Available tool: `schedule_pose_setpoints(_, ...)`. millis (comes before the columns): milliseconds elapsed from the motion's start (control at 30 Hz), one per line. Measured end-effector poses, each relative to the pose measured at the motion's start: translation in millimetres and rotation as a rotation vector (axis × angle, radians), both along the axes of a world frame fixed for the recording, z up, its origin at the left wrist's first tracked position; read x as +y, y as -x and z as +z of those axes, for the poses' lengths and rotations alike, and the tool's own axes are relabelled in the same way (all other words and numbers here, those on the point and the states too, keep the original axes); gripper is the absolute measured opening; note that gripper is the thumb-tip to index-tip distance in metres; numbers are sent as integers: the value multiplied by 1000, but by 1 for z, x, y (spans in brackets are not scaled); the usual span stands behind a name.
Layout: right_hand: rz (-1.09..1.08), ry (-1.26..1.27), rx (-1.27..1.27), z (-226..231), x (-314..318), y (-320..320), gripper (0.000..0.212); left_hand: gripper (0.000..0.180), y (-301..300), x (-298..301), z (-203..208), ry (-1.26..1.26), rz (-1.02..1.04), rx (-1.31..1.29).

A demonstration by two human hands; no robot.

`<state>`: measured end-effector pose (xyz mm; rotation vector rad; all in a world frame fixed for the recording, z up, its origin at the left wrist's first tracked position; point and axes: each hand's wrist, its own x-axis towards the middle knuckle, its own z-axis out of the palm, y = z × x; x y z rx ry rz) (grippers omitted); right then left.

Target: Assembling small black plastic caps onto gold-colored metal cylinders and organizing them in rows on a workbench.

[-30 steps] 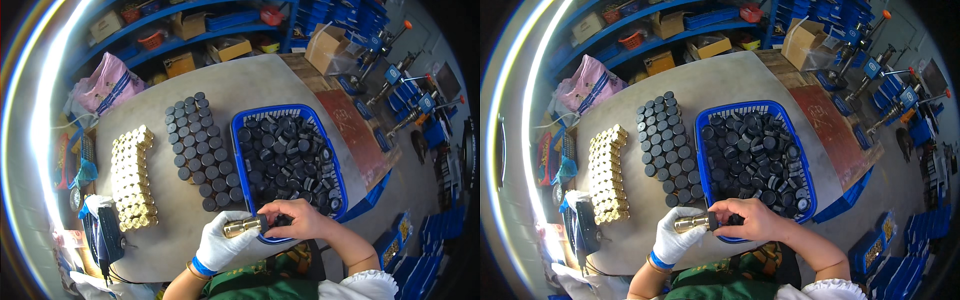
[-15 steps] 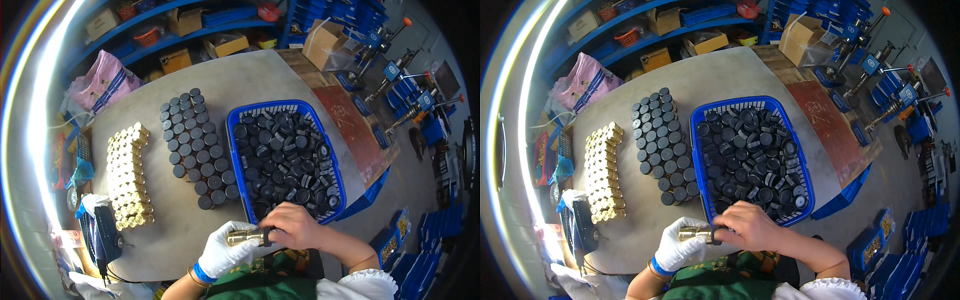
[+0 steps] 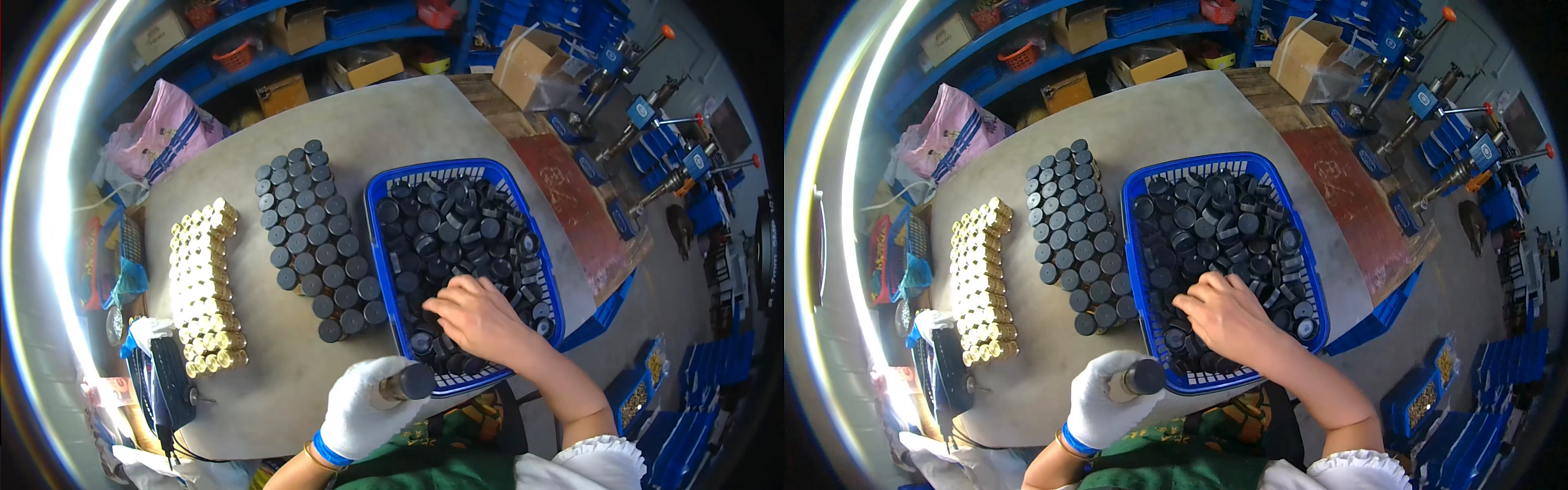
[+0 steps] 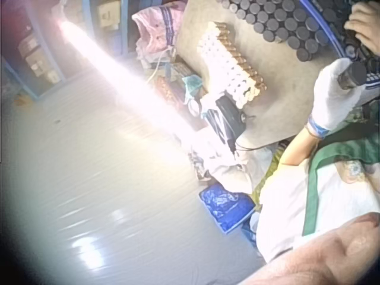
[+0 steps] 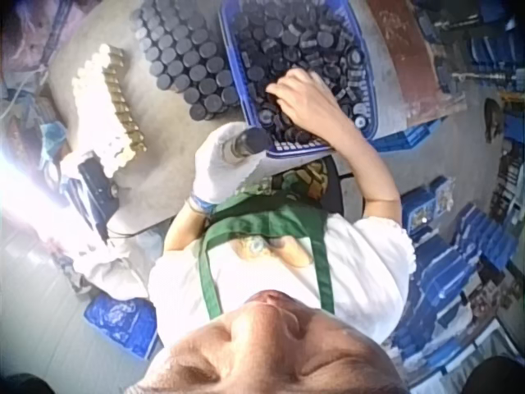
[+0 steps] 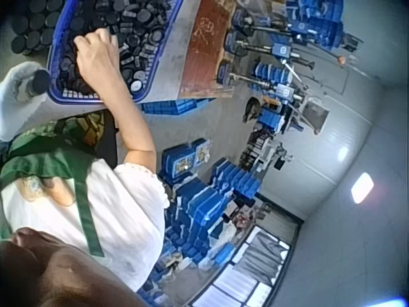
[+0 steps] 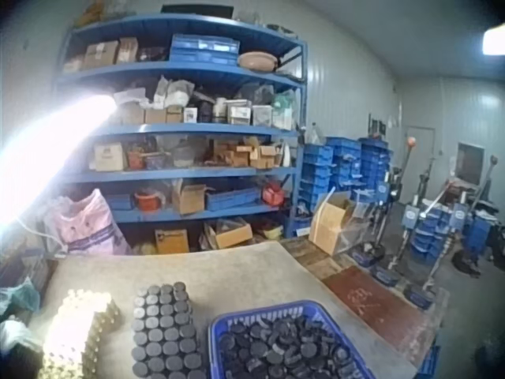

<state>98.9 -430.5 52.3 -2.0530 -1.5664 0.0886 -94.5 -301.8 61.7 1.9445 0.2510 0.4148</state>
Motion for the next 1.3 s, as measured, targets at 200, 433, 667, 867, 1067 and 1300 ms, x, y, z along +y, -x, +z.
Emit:
schedule_pose_setpoints(200,36,352,-237,-6,4,-9,37,72,-9,5,-5,451,217,31)
schedule_pose_setpoints(433,267,32,281,31,-2,17,48,44,-11,11,-1,1013,204,75)
schedule_pose_setpoints(667,237,0,633,34,-4,19,47,42,-9,6,3,929,182,33)
schedule_pose_setpoints(867,339,-108,363,34,-1,23,47,43,-8,12,3,927,205,134)
schedule_pose_setpoints(1067,266,-6,478,39,-3,24,35,46,-7,11,1,1040,178,151)
schedule_pose_setpoints(1300,208,-174,333,23,3,30,34,51,-3,10,16,951,154,182)
